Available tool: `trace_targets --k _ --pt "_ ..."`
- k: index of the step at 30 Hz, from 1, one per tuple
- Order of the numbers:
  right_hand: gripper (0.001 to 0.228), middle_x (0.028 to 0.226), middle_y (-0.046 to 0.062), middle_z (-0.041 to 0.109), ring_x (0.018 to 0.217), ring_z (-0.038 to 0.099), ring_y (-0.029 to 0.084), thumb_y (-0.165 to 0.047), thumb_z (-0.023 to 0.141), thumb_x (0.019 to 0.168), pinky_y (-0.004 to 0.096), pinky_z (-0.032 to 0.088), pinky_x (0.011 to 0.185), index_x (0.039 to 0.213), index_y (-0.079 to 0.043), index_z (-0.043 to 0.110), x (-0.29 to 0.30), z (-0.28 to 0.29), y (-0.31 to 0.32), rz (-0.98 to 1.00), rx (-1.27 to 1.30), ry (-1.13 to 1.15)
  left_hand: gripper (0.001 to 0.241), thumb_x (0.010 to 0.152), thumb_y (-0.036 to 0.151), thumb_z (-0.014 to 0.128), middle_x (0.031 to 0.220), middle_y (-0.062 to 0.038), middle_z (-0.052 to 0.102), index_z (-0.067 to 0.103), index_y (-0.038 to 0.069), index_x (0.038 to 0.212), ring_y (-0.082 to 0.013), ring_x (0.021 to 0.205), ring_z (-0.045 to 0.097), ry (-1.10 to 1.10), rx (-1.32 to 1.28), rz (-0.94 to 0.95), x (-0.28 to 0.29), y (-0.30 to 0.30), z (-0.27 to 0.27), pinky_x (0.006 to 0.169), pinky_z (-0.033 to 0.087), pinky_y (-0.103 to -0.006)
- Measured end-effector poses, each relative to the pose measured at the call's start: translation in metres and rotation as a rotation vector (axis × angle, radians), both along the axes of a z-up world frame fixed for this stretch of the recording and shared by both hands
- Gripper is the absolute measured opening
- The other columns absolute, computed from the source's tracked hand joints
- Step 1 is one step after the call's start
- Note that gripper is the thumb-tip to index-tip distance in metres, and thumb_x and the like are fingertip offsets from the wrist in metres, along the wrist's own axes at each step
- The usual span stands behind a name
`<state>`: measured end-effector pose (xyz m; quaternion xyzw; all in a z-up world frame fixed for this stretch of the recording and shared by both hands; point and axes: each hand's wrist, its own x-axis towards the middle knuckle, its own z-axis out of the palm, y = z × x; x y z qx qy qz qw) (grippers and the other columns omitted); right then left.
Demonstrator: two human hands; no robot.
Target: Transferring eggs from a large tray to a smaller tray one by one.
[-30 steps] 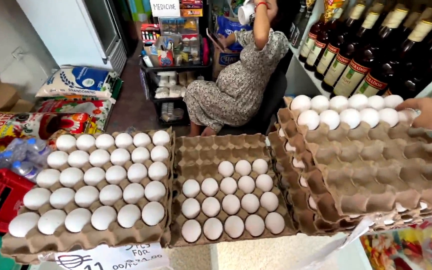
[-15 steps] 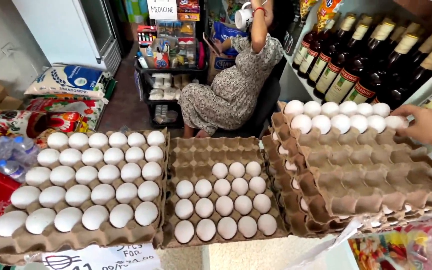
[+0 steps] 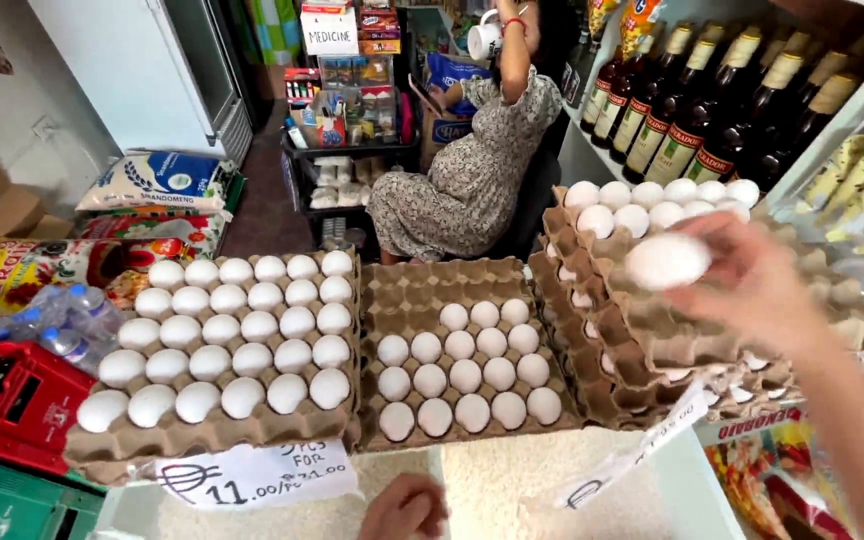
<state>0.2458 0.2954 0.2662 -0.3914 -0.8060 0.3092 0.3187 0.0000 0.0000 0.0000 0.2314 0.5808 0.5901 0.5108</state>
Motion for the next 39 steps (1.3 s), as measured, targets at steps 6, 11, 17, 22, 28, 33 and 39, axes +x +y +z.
trace_targets --k 6,11,17,22,28,33,39 --pt "0.055 0.125 0.008 0.068 0.118 0.065 0.023 -0.004 0.081 0.077 0.039 0.057 0.106 0.128 -0.009 0.062 -0.051 -0.095 -0.085 0.770 -0.065 0.501 0.044 0.104 0.035 0.041 0.112 -0.007 0.064 0.046 0.008 0.138 -0.0147 0.096 0.063 0.284 0.343 -0.303 0.027 0.017 0.136 0.087 0.058 -0.0305" --pt "0.047 0.120 0.008 0.069 0.111 0.065 0.024 -0.022 0.077 0.086 0.039 0.059 0.096 0.129 -0.009 0.064 -0.072 -0.148 -0.132 0.756 -0.254 0.680 0.067 0.098 0.056 0.046 0.096 -0.003 0.067 0.044 0.008 0.146 -0.0147 0.078 0.063 0.913 0.551 -0.180 0.010 0.017 0.134 0.068 0.054 -0.0284" --pt "0.045 0.094 0.012 0.072 0.083 0.070 0.028 -0.041 0.062 0.094 0.037 0.059 0.069 0.114 -0.001 0.068 -0.095 -0.166 -0.178 0.613 -0.825 0.765 0.058 0.100 0.053 0.053 0.079 0.000 0.071 0.047 0.017 0.145 -0.0129 0.061 0.065 1.399 0.628 -0.197 -0.006 0.009 0.125 0.050 0.053 -0.0273" --pt "0.045 0.086 0.010 0.071 0.073 0.066 0.023 -0.042 0.050 0.099 0.035 0.055 0.064 0.105 0.000 0.068 -0.105 -0.189 -0.177 0.479 -1.047 0.760 0.065 0.091 0.059 0.061 0.079 -0.003 0.076 0.053 0.021 0.144 -0.0166 0.062 0.069 1.365 0.565 -0.286 -0.023 0.008 0.136 0.053 0.051 -0.0316" --pt "0.050 0.082 0.012 0.067 0.063 0.060 0.019 -0.046 0.043 0.105 0.032 0.050 0.054 0.106 0.000 0.064 -0.121 -0.190 -0.178 0.365 -1.053 0.776 0.063 0.096 0.060 0.049 0.102 -0.007 0.057 0.053 0.019 0.143 -0.0190 0.078 0.058 1.183 0.497 -0.213 -0.031 0.011 0.122 0.064 0.051 -0.0328" --pt "0.051 0.111 0.016 0.069 0.095 0.064 0.023 -0.035 0.051 0.100 0.036 0.055 0.078 0.131 0.004 0.062 -0.129 -0.189 -0.186 0.274 -0.672 0.616 0.065 0.100 0.059 0.026 0.113 -0.009 0.063 0.049 0.012 0.139 -0.0187 0.073 0.064 0.953 0.466 -0.200 -0.038 0.016 0.103 0.063 0.053 -0.0342" --pt "0.047 0.131 0.017 0.061 0.109 0.070 0.030 -0.026 0.057 0.101 0.039 0.058 0.088 0.143 -0.007 0.045 -0.137 -0.180 -0.212 0.358 0.230 0.099 0.049 0.102 0.052 0.031 0.056 0.001 0.059 0.062 0.015 0.109 -0.0111 0.048 0.054 0.639 0.255 -0.111 -0.036 0.019 0.088 0.048 0.038 -0.0276"
